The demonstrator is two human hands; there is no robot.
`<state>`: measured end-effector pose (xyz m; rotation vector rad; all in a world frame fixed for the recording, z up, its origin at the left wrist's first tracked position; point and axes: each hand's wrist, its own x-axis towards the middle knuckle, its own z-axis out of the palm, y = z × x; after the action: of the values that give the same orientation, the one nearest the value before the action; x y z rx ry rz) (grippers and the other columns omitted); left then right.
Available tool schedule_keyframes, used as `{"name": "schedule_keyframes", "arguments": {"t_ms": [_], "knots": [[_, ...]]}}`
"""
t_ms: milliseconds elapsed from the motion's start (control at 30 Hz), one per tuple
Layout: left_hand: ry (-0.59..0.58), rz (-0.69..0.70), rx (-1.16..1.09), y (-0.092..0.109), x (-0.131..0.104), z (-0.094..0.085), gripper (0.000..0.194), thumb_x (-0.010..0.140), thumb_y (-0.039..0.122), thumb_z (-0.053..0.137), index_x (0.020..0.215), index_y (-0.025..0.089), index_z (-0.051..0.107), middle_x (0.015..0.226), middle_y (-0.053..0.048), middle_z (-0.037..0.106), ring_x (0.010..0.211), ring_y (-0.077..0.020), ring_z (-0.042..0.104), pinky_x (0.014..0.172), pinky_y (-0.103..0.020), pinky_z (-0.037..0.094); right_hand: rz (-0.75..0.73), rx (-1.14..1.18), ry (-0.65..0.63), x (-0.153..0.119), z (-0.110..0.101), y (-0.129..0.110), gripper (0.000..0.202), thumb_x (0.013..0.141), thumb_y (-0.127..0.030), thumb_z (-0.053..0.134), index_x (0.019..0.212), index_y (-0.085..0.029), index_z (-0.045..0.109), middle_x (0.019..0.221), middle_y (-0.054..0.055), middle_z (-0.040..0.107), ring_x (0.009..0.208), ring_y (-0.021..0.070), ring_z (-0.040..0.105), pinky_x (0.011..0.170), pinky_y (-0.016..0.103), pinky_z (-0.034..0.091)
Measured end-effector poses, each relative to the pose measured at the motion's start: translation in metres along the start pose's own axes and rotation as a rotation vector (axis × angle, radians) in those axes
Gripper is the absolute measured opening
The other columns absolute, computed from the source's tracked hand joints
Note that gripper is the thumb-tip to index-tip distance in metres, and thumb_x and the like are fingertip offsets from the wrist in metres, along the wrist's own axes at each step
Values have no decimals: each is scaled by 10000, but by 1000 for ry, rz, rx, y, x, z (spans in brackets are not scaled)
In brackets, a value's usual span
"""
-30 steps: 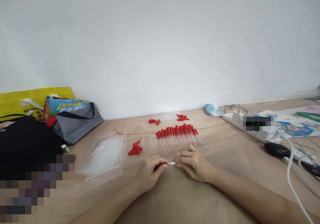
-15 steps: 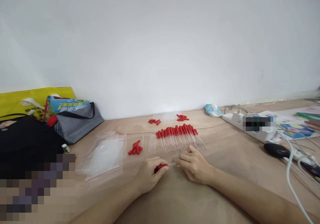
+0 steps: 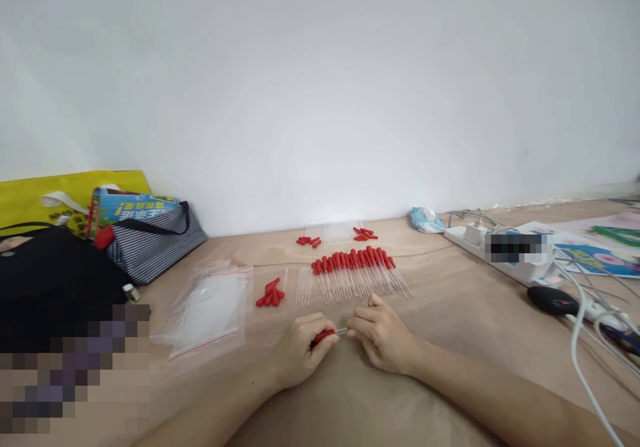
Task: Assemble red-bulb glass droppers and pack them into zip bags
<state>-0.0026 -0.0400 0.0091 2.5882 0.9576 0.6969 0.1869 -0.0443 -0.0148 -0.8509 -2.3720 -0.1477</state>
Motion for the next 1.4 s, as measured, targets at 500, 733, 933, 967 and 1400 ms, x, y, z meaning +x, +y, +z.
{"name": "schedule_keyframes", "arguments": {"t_ms": [500, 733, 933, 967, 1400], "knots": [[-15, 71, 13, -1, -1, -2, 235, 843, 208, 371, 702, 160, 552, 664, -25, 538, 621, -140, 498, 574, -234, 401, 32, 60, -94, 2, -1, -1, 245, 858, -145, 309, 733, -161, 518, 679, 16, 554, 615, 114, 453, 663, 265, 264], [85, -8, -14, -7, -1, -8, 183, 840, 200, 392, 776, 172, 562, 708, -26, 566, 674, -146, 529, 628, -251, 423, 32, -210, -164, 13, -11, -9, 117, 785, -149, 439, 745, -157, 548, 755, 57, 565, 706, 162, 445, 606, 303, 223], [339, -106, 69, -19, -5, -6, 278, 786, 221, 482, 1062, 197, 457, 933, -60, 533, 860, -197, 507, 756, -329, 422, 291, -208, -104, 13, -13, 14, 132, 767, -139, 441, 768, -163, 571, 783, 63, 590, 744, 174, 480, 649, 302, 258], [377, -134, 79, -22, -6, -6, 272, 779, 226, 487, 1047, 195, 452, 904, -55, 530, 840, -197, 509, 743, -331, 426, 390, -181, -56, 14, -13, 23, 148, 776, -144, 429, 803, -165, 572, 796, 61, 598, 758, 174, 493, 666, 298, 269], [378, -257, 187, -23, -4, -8, 161, 736, 227, 497, 893, 191, 505, 772, -34, 544, 791, -217, 515, 733, -365, 394, 880, -198, -10, 47, 6, 70, 220, 766, -208, 439, 952, -175, 552, 776, 79, 645, 809, 212, 567, 739, 323, 288]]}}
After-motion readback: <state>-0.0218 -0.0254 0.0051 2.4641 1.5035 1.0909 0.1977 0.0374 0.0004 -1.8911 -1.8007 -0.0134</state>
